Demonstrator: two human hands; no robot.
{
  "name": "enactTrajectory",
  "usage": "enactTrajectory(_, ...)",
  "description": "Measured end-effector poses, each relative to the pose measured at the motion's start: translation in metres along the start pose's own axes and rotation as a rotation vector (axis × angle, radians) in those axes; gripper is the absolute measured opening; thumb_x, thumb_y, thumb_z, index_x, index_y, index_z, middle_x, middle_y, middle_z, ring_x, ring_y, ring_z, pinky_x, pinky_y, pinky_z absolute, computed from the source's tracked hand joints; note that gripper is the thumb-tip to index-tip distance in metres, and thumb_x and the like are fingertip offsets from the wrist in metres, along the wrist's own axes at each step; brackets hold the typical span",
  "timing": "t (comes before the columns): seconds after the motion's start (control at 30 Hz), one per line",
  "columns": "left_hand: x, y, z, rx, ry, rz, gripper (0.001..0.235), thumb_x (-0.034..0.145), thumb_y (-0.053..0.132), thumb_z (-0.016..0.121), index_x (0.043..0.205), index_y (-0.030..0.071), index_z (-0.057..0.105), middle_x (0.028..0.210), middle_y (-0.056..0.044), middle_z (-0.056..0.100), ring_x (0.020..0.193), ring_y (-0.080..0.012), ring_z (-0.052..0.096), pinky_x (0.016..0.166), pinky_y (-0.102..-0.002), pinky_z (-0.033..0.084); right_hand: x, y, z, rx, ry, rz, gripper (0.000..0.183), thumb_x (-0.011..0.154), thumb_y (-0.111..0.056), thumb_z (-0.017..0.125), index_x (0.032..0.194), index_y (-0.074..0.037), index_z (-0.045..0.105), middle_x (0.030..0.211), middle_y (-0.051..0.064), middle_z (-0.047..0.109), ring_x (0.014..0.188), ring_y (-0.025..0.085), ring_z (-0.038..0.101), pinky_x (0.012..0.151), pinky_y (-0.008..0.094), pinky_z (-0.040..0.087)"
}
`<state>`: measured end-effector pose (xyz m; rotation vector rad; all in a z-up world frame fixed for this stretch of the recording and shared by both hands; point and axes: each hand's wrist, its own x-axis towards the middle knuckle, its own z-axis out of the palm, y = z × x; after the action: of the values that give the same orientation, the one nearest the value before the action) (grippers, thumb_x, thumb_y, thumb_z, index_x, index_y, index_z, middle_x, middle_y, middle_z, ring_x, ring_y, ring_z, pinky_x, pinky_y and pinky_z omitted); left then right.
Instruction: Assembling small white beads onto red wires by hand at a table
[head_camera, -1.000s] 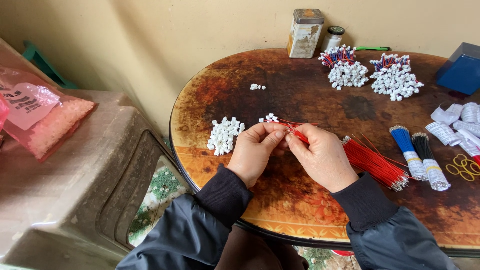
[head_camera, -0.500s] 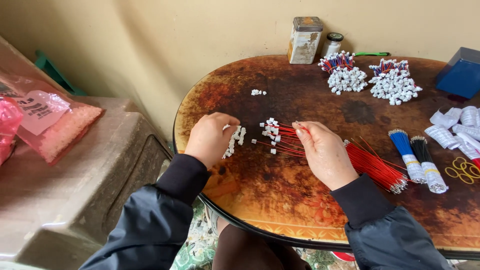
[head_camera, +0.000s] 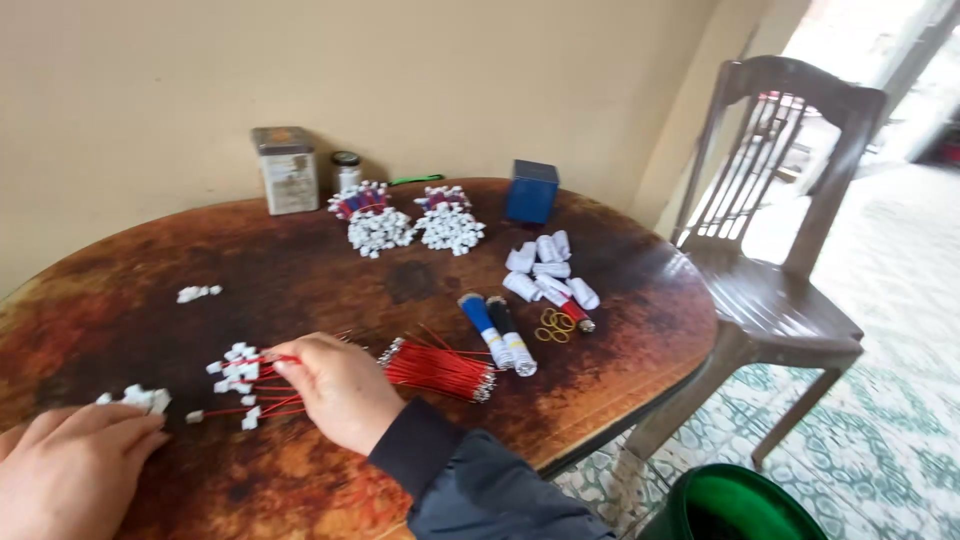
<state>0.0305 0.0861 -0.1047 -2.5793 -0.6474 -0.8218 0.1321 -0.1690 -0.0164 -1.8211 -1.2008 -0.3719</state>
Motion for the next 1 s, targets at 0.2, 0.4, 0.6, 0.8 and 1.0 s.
enactTrajectory(0.2,0.004,0.002,-0.022,-0.047,-0.043,0.080,0.015,0.087,0.053,0.058,0.098,0.050,0.067,0.107,0.032,0.065,0.115,0.0004,0.062,0.106,-0.015,0.045,-0.003,0.001,-0.003,0.006,-0.074,0.059,0.025,0.102,-0.018,0.046,0.111,0.000,0.060,0.112,0.015,0.063,0.090,0.031,0.063,0.079,0.040,0.050)
enactTrajectory(0.4,0.002,0.005,-0.038,0.094,-0.021,0.066,0.019,0.088,0.061,0.052,0.104,0.057,0.062,0.113,0.037,0.060,0.116,0.0021,0.063,0.106,-0.018,0.046,-0.002,-0.005,-0.009,0.085,-0.192,0.168,0.030,0.102,-0.019,0.043,0.123,0.000,0.054,0.120,0.014,0.057,0.090,0.029,0.059,0.082,0.044,0.052)
enactTrajectory(0.6,0.006,0.010,-0.072,0.004,-0.090,0.010,0.018,0.084,0.063,0.054,0.088,0.053,0.068,0.099,0.028,0.065,0.102,-0.0090,0.066,0.094,-0.031,0.046,-0.001,0.008,-0.001,0.020,-0.032,-0.019,0.023,0.099,-0.016,0.051,0.108,0.001,0.062,0.104,0.015,0.065,0.092,0.030,0.064,0.083,0.038,0.049)
enactTrajectory(0.8,0.008,0.009,-0.071,-0.079,-0.035,0.059,0.018,0.084,0.055,0.056,0.076,0.043,0.066,0.089,0.019,0.065,0.094,-0.0134,0.063,0.084,-0.038,0.042,0.001,0.007,0.003,0.045,0.003,-0.008,0.020,0.098,-0.019,0.052,0.104,-0.006,0.066,0.103,0.010,0.069,0.097,0.024,0.066,0.090,0.034,0.048)
enactTrajectory(1.0,0.021,0.036,-0.093,-0.540,0.173,0.144,0.007,0.078,0.029,0.072,0.085,0.027,0.071,0.078,0.009,0.068,0.077,-0.0166,0.068,0.069,-0.034,0.053,0.003,0.009,0.003,0.190,0.029,0.121,0.020,0.099,-0.017,0.052,0.106,-0.011,0.071,0.097,0.010,0.073,0.092,0.025,0.072,0.081,0.036,0.057)
